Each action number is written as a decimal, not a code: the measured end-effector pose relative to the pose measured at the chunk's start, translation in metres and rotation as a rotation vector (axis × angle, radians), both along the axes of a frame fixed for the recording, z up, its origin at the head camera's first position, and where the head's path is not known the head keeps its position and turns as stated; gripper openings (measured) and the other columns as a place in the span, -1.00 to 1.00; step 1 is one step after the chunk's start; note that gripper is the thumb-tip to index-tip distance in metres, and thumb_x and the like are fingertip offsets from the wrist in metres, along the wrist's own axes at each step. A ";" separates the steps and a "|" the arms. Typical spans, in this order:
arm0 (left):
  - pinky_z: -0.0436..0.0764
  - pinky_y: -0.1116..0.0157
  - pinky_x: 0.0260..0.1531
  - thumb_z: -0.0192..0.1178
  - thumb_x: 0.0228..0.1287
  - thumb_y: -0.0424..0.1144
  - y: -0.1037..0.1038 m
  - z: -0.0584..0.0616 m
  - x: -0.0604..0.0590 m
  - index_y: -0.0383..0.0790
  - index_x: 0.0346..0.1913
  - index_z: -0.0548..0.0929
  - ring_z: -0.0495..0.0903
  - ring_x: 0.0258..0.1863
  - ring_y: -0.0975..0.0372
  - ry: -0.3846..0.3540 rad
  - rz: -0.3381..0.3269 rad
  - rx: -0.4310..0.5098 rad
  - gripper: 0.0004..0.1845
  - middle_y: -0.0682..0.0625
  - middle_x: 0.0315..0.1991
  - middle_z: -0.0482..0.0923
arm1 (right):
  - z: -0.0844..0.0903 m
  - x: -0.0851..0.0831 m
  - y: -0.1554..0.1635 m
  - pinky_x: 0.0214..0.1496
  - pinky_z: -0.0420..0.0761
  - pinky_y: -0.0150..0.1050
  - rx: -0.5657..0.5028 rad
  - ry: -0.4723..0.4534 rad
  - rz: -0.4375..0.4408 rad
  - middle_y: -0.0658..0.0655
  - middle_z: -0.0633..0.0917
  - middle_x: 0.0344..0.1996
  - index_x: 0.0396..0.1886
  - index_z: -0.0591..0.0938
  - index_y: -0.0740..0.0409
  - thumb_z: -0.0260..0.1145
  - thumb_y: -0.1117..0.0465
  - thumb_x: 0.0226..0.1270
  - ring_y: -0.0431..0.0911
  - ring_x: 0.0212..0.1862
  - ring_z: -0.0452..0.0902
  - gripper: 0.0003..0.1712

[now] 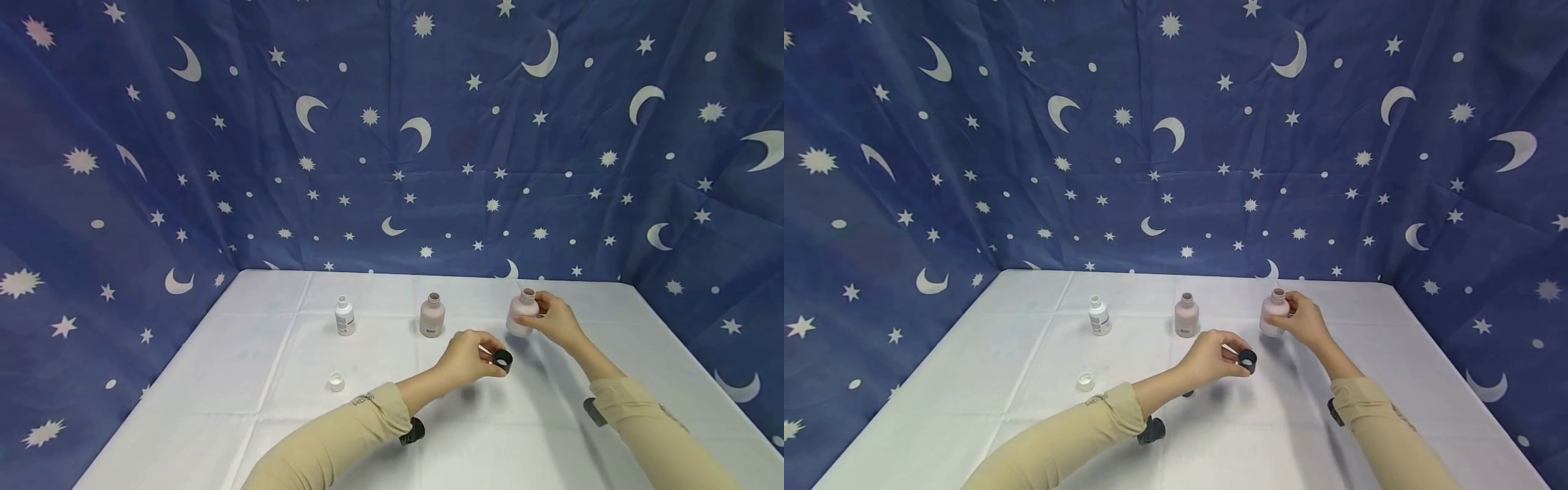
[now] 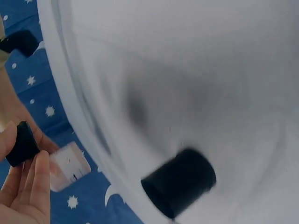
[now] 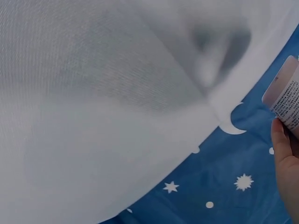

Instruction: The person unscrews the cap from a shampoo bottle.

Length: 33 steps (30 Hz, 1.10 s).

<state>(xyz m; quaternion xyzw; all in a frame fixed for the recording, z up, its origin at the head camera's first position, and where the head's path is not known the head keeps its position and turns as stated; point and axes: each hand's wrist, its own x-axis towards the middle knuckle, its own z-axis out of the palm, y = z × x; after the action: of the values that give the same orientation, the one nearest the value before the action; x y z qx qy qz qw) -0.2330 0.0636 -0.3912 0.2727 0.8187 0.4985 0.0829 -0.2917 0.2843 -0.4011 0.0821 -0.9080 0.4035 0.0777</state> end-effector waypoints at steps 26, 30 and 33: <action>0.45 0.65 -0.49 0.51 -0.24 -0.47 0.044 -0.036 0.007 -0.30 -0.33 0.68 0.52 -0.59 0.49 -0.059 0.047 -0.047 -0.70 -0.02 -0.47 0.67 | -0.019 -0.015 0.013 -0.16 0.64 -0.08 0.136 -0.104 0.036 0.57 0.59 -0.11 0.05 0.40 0.63 0.46 0.22 0.05 0.26 -0.10 0.58 -0.28; 0.38 0.64 -0.46 0.53 -0.24 -0.42 0.049 -0.041 0.008 -0.26 -0.34 0.68 0.48 -0.53 0.44 -0.022 0.097 -0.069 -0.70 0.01 -0.48 0.65 | -0.015 -0.016 0.013 -0.09 0.63 0.04 0.184 -0.111 0.046 0.59 0.58 -0.11 0.06 0.39 0.66 0.48 0.22 0.02 0.32 -0.07 0.56 -0.25; 0.36 0.63 -0.46 0.53 -0.25 -0.41 0.053 -0.048 0.008 -0.24 -0.35 0.68 0.45 -0.52 0.44 -0.038 0.136 -0.059 -0.70 0.04 -0.49 0.63 | -0.013 -0.017 0.011 -0.07 0.62 0.06 0.201 -0.133 0.057 0.58 0.58 -0.10 0.07 0.39 0.68 0.47 0.23 0.03 0.33 -0.05 0.56 -0.25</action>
<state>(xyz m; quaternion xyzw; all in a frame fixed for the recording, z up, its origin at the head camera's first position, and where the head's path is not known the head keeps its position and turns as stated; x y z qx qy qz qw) -0.2251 0.1171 -0.4394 0.2041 0.8480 0.4836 0.0725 -0.3088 0.2954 -0.4145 0.0884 -0.9443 0.3170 -0.0028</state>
